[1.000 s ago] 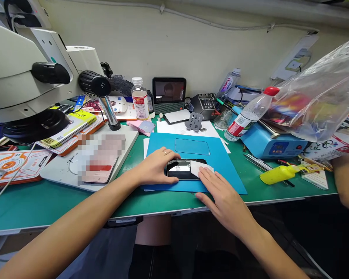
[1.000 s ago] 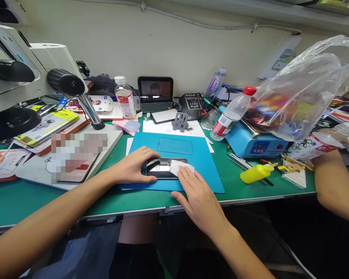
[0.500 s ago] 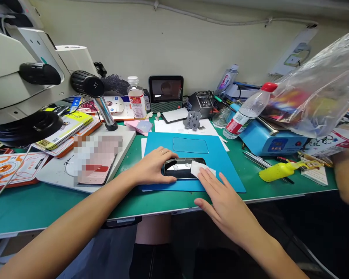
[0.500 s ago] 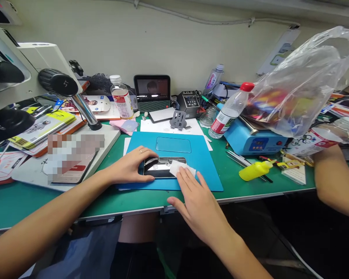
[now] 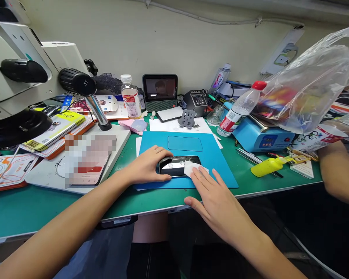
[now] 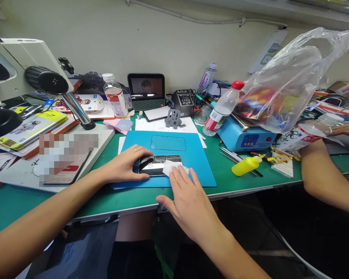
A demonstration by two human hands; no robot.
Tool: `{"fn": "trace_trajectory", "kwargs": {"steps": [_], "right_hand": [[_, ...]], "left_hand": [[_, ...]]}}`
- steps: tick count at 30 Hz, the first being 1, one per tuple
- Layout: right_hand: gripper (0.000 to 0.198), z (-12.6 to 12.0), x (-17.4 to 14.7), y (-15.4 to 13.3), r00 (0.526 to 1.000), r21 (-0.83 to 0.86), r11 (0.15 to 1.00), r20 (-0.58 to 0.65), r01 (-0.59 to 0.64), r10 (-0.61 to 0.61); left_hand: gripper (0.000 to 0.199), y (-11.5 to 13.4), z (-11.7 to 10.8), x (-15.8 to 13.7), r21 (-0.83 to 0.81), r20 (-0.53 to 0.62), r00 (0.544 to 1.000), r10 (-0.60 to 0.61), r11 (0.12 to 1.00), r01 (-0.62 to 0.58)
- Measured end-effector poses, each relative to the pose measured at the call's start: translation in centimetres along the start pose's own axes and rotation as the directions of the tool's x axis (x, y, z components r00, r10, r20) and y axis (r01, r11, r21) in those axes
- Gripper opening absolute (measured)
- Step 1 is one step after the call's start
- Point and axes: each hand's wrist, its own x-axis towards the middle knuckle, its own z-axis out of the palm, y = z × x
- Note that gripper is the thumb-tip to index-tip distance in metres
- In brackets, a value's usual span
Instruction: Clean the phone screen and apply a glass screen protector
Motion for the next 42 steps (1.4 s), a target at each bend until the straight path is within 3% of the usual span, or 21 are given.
{"fn": "trace_trajectory", "kwargs": {"steps": [8,13,19,26,34,42], "right_hand": [[0.078,0.3,3.7,1.2,0.993,0.015,0.993,0.038,-0.114,0.113],[0.079,0.7,1.9,0.7,0.994,0.0,0.995,-0.059,-0.097,0.097],[0.075,0.5,3.4,1.8,0.991,0.071,0.989,0.033,-0.131,0.129],[0.073,0.9,2.3,2.8,0.988,0.091,0.984,-0.017,-0.152,0.154],[0.083,1.0,5.0,1.2,1.0,0.22,0.976,-0.01,0.009,-0.007],[0.074,0.5,0.8,1.1,0.995,0.211,0.974,0.026,0.084,-0.091]], "left_hand": [[0.051,0.1,0.0,-0.1,-0.015,0.013,1.0,-0.003,1.0,0.003],[0.053,0.0,0.1,0.0,-0.021,0.021,1.0,0.001,1.0,-0.001],[0.051,0.3,0.0,0.0,-0.029,0.023,1.0,-0.014,0.999,0.014],[0.058,0.1,0.0,0.0,-0.034,0.023,0.999,-0.037,0.999,0.038],[0.068,0.1,0.2,0.0,-0.042,0.008,0.998,-0.064,0.997,0.064],[0.071,0.1,0.1,0.0,-0.053,0.037,0.997,-0.071,0.996,0.073]]}}
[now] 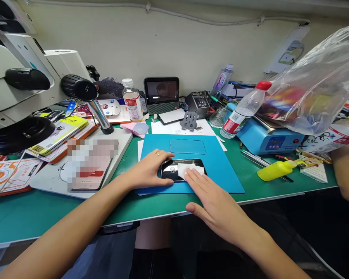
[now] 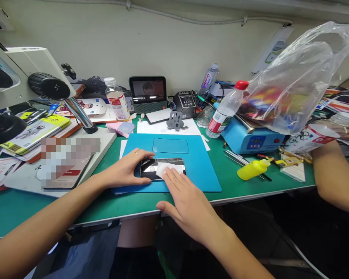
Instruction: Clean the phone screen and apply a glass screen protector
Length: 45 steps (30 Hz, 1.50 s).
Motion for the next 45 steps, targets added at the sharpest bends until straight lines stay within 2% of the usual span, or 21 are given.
{"fn": "trace_trajectory", "kwargs": {"steps": [4,7,9,12,15,19,22,24,26,29,31,34,36,38,41,43,45], "right_hand": [[0.082,0.2,2.5,1.0,0.996,-0.035,0.996,-0.032,-0.083,0.082],[0.088,0.7,4.3,0.5,0.992,-0.026,0.994,-0.073,-0.105,0.103],[0.09,1.0,4.1,-0.5,0.996,-0.011,0.997,-0.054,-0.076,0.076],[0.092,1.2,1.9,-1.4,1.0,-0.016,1.0,0.001,-0.019,0.019],[0.088,0.9,0.1,-0.7,1.0,-0.04,0.999,0.025,-0.004,0.005],[0.089,0.6,1.5,1.3,0.994,-0.08,0.991,-0.028,-0.104,0.102],[0.097,1.0,3.2,0.7,0.981,-0.096,0.978,-0.069,-0.185,0.179],[0.099,1.5,3.3,-0.7,0.984,-0.083,0.982,-0.074,-0.168,0.163],[0.097,2.0,2.4,-2.2,0.994,-0.063,0.993,-0.057,-0.095,0.092],[0.093,2.1,0.7,-2.6,1.0,-0.055,0.998,-0.026,0.007,-0.008],[0.091,1.8,0.3,-1.4,0.999,-0.068,0.998,-0.038,-0.01,0.007],[0.092,1.2,1.2,0.5,0.988,-0.102,0.986,-0.091,-0.135,0.126],[0.095,1.2,2.0,0.7,0.977,-0.124,0.973,-0.115,-0.194,0.18],[0.098,1.7,2.3,0.0,0.98,-0.136,0.974,-0.113,-0.181,0.166],[0.097,2.4,2.0,-1.6,0.994,-0.121,0.99,-0.083,-0.073,0.064],[0.092,2.6,2.1,-2.2,0.997,-0.095,0.995,-0.074,-0.042,0.035],[0.091,2.6,3.1,-2.5,0.994,-0.073,0.995,-0.087,-0.075,0.068]], "left_hand": [[0.07,0.1,0.0,0.0,0.006,-0.007,1.0,-0.002,1.0,0.002],[0.068,0.0,0.1,0.0,0.0,-0.022,1.0,0.003,1.0,-0.003],[0.067,-0.1,0.2,-0.1,-0.004,-0.026,1.0,0.017,1.0,-0.017],[0.067,-0.2,0.1,-0.1,-0.006,-0.012,1.0,0.015,1.0,-0.015],[0.068,-0.1,0.0,-0.1,-0.003,-0.004,1.0,0.005,1.0,-0.005],[0.07,0.1,-0.1,0.0,-0.003,-0.002,1.0,-0.01,1.0,0.01],[0.069,0.0,0.0,-0.1,-0.005,-0.012,1.0,-0.002,1.0,0.002],[0.068,-0.1,0.1,-0.2,-0.012,-0.018,1.0,0.009,1.0,-0.01],[0.067,-0.2,0.2,-0.2,-0.02,-0.023,1.0,0.018,1.0,-0.019],[0.066,-0.1,0.2,-0.2,-0.023,-0.017,1.0,0.016,1.0,-0.017],[0.066,0.0,0.1,-0.1,-0.018,-0.01,1.0,0.005,1.0,-0.006],[0.067,0.1,0.1,0.0,-0.013,-0.006,1.0,-0.007,1.0,0.007],[0.068,0.1,0.1,0.0,-0.018,-0.01,1.0,-0.007,1.0,0.006],[0.068,0.0,0.1,-0.1,-0.025,-0.015,1.0,0.001,1.0,-0.001],[0.068,-0.2,0.0,-0.2,-0.069,-0.01,1.0,0.0,0.998,0.0],[0.056,-0.4,0.0,-0.2,-0.139,-0.036,0.999,-0.024,0.99,0.019],[0.048,-0.6,0.0,-0.2,-0.195,-0.1,0.994,-0.052,0.98,0.032]]}}
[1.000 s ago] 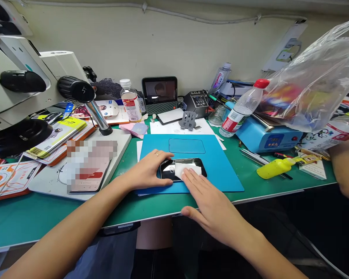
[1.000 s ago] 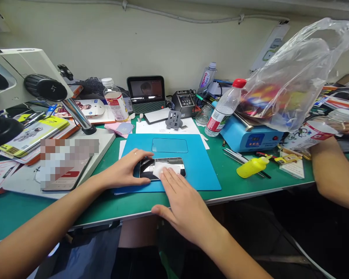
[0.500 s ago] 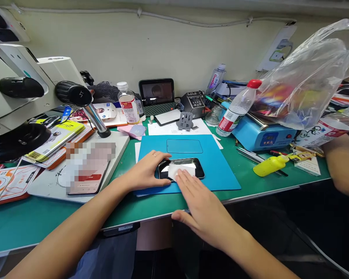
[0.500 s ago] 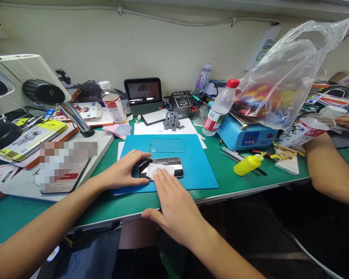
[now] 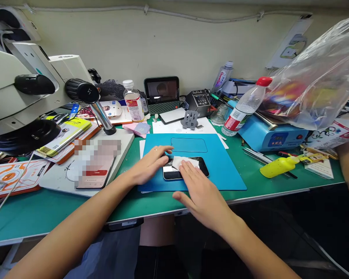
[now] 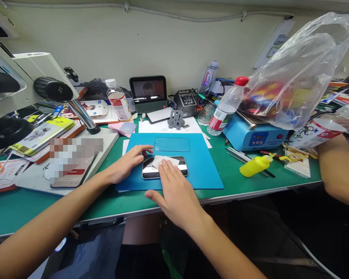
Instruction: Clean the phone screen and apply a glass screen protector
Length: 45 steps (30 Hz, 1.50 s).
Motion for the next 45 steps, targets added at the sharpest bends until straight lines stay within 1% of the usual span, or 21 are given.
{"fn": "trace_trajectory", "kwargs": {"steps": [3,5,7,10,12,15,17,20,23,24,26,28,30,32,34,36,37,39,41,43,45], "right_hand": [[0.098,0.2,1.8,-1.1,0.998,0.028,0.998,-0.03,-0.056,0.057],[0.101,0.5,2.2,-2.1,0.999,0.052,0.998,-0.038,-0.035,0.037],[0.099,0.7,1.6,-2.8,0.999,0.065,0.998,-0.029,0.025,-0.023],[0.092,0.6,-0.2,-2.1,0.993,0.052,0.992,-0.008,0.118,-0.117],[0.089,0.3,-0.7,-0.6,0.993,0.031,0.993,-0.014,0.116,-0.115],[0.089,0.0,0.5,1.0,0.999,0.004,1.0,-0.044,0.028,-0.028],[0.09,0.0,2.0,0.7,0.999,0.006,1.0,-0.05,0.001,-0.001],[0.092,0.4,3.3,-1.6,0.998,0.037,0.998,-0.041,0.049,-0.047],[0.09,0.6,2.3,-3.5,0.99,0.068,0.987,-0.021,0.143,-0.142],[0.089,0.6,1.7,-3.5,0.987,0.069,0.984,-0.016,0.163,-0.163],[0.087,0.3,0.2,-2.6,0.986,0.049,0.985,-0.018,0.165,-0.165],[0.085,0.0,-0.9,-0.8,0.991,0.005,0.992,-0.032,0.128,-0.128],[0.085,-0.2,-1.3,0.9,0.996,-0.042,0.997,-0.054,0.07,-0.072],[0.088,0.0,-1.0,1.6,0.997,-0.077,0.997,-0.074,-0.002,-0.004],[0.095,0.5,-0.1,0.8,0.992,-0.095,0.992,-0.097,-0.084,0.075],[0.103,1.1,1.0,-1.0,0.982,-0.092,0.983,-0.12,-0.156,0.145],[0.104,1.4,1.6,-2.1,0.979,-0.077,0.982,-0.126,-0.172,0.161],[0.104,1.8,2.5,-4.2,0.983,-0.027,0.989,-0.113,-0.145,0.141],[0.103,1.8,2.9,-5.3,0.99,0.022,0.995,-0.105,-0.095,0.097],[0.098,1.5,2.5,-5.2,0.995,0.05,0.999,-0.098,-0.022,0.027],[0.089,0.8,1.4,-3.7,0.996,0.062,0.996,-0.076,0.06,-0.056]], "left_hand": [[0.049,-0.2,0.1,0.1,-0.007,-0.129,0.992,-0.004,1.0,0.003],[0.049,-0.3,0.2,0.2,-0.009,-0.217,0.976,-0.003,1.0,0.002],[0.048,-0.4,0.2,0.2,-0.015,-0.297,0.955,-0.011,1.0,0.007],[0.048,-0.6,0.3,0.2,-0.024,-0.371,0.927,-0.059,0.998,0.054],[0.048,-0.6,0.3,0.3,-0.032,-0.391,0.916,-0.086,0.996,0.08],[0.048,-0.6,0.3,0.4,-0.029,-0.408,0.909,-0.083,0.997,0.078],[0.048,-0.6,0.3,0.4,-0.019,-0.409,0.91,-0.069,0.998,0.067],[0.048,-0.6,0.3,0.3,-0.024,-0.394,0.917,-0.066,0.998,0.062],[0.049,-0.7,0.3,0.2,-0.044,-0.378,0.922,-0.088,0.996,0.077],[0.05,-0.8,0.3,0.2,-0.046,-0.376,0.922,-0.092,0.996,0.081],[0.05,-0.8,0.2,0.2,-0.039,-0.373,0.924,-0.089,0.996,0.08],[0.05,-0.8,0.2,0.2,-0.028,-0.363,0.928,-0.083,0.997,0.078],[0.05,-0.7,0.1,0.3,-0.027,-0.349,0.933,-0.083,0.997,0.079],[0.05,-0.6,0.1,0.4,-0.035,-0.339,0.937,-0.089,0.996,0.082],[0.05,-0.4,0.2,0.4,-0.041,-0.332,0.939,-0.093,0.996,0.084],[0.05,-0.3,0.3,0.4,-0.039,-0.333,0.938,-0.093,0.996,0.085],[0.051,-0.3,0.3,0.4,-0.04,-0.336,0.937,-0.093,0.996,0.085],[0.052,-0.5,0.4,0.3,-0.049,-0.347,0.933,-0.099,0.995,0.087],[0.053,-0.6,0.5,0.3,-0.065,-0.348,0.931,-0.113,0.993,0.096],[0.054,-0.8,0.6,0.2,-0.069,-0.341,0.932,-0.123,0.992,0.105],[0.056,-0.8,0.6,0.2,-0.057,-0.333,0.935,-0.121,0.992,0.108]]}}
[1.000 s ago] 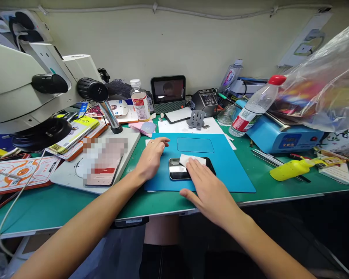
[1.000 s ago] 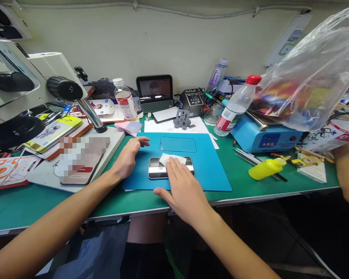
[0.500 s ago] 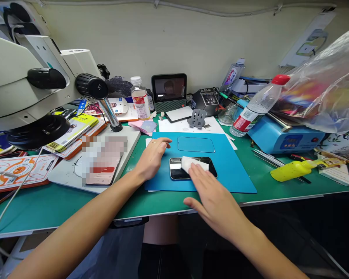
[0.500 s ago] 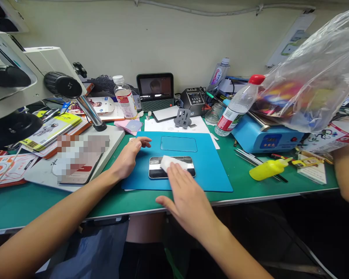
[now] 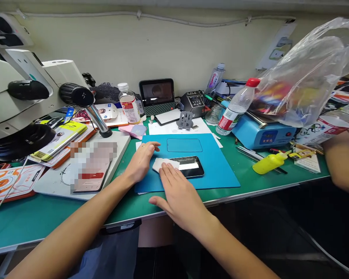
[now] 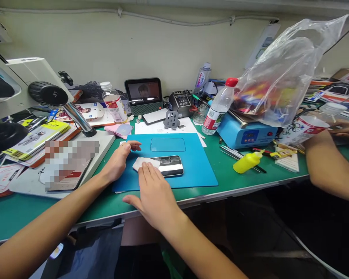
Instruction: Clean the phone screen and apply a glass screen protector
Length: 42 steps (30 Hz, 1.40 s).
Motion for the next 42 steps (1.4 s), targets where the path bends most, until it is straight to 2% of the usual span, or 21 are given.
{"fn": "trace_trajectory", "kwargs": {"steps": [2,5,7,11,14,19,22,26,30,36,42], "right_hand": [[0.082,-1.1,-1.4,2.3,0.998,0.003,0.999,0.031,0.047,-0.047],[0.078,-2.3,-2.7,5.5,0.999,-0.074,0.997,0.001,-0.035,0.035],[0.076,-2.4,-2.5,6.3,0.996,-0.098,0.992,-0.017,-0.084,0.083],[0.084,-1.3,-0.7,3.7,0.999,-0.074,0.996,-0.003,-0.039,0.039],[0.081,-0.7,0.5,2.0,1.0,-0.025,0.999,0.003,0.02,-0.02],[0.06,-1.6,0.4,4.5,1.0,-0.009,1.0,0.015,0.016,-0.016],[0.059,-2.4,-0.3,5.7,1.0,-0.039,0.999,0.002,0.008,-0.008],[0.065,-2.3,-1.1,4.8,0.998,-0.095,0.993,-0.001,0.067,-0.067],[0.064,-1.9,-0.5,4.0,0.999,-0.132,0.991,0.029,0.039,-0.035],[0.064,-2.3,0.1,4.5,0.995,-0.113,0.993,0.095,0.035,-0.024],[0.062,-2.1,-0.2,4.0,0.998,-0.113,0.994,0.062,0.012,-0.005]], "left_hand": [[0.058,0.1,0.0,0.0,0.016,0.008,1.0,0.004,1.0,-0.004],[0.059,0.4,-0.1,0.0,0.033,0.029,1.0,0.004,0.999,-0.005],[0.059,0.5,-0.1,0.1,0.031,0.038,0.999,0.008,0.999,-0.009],[0.059,0.3,0.1,0.2,0.025,0.038,0.999,0.028,0.999,-0.029],[0.06,0.1,0.1,0.2,0.021,0.043,0.998,0.037,0.999,-0.038],[0.062,0.3,-0.1,0.1,0.035,0.066,0.997,0.03,0.999,-0.033],[0.063,0.6,-0.1,0.2,0.056,0.092,0.995,0.038,0.997,-0.044],[0.064,0.7,0.0,0.3,0.063,0.111,0.992,0.064,0.995,-0.072],[0.063,0.6,0.0,0.3,0.054,0.102,0.992,0.068,0.996,-0.074],[0.063,0.5,-0.1,0.2,0.039,0.085,0.995,0.052,0.998,-0.055],[0.065,0.7,-0.3,0.3,0.043,0.099,0.993,0.063,0.997,-0.067]]}}
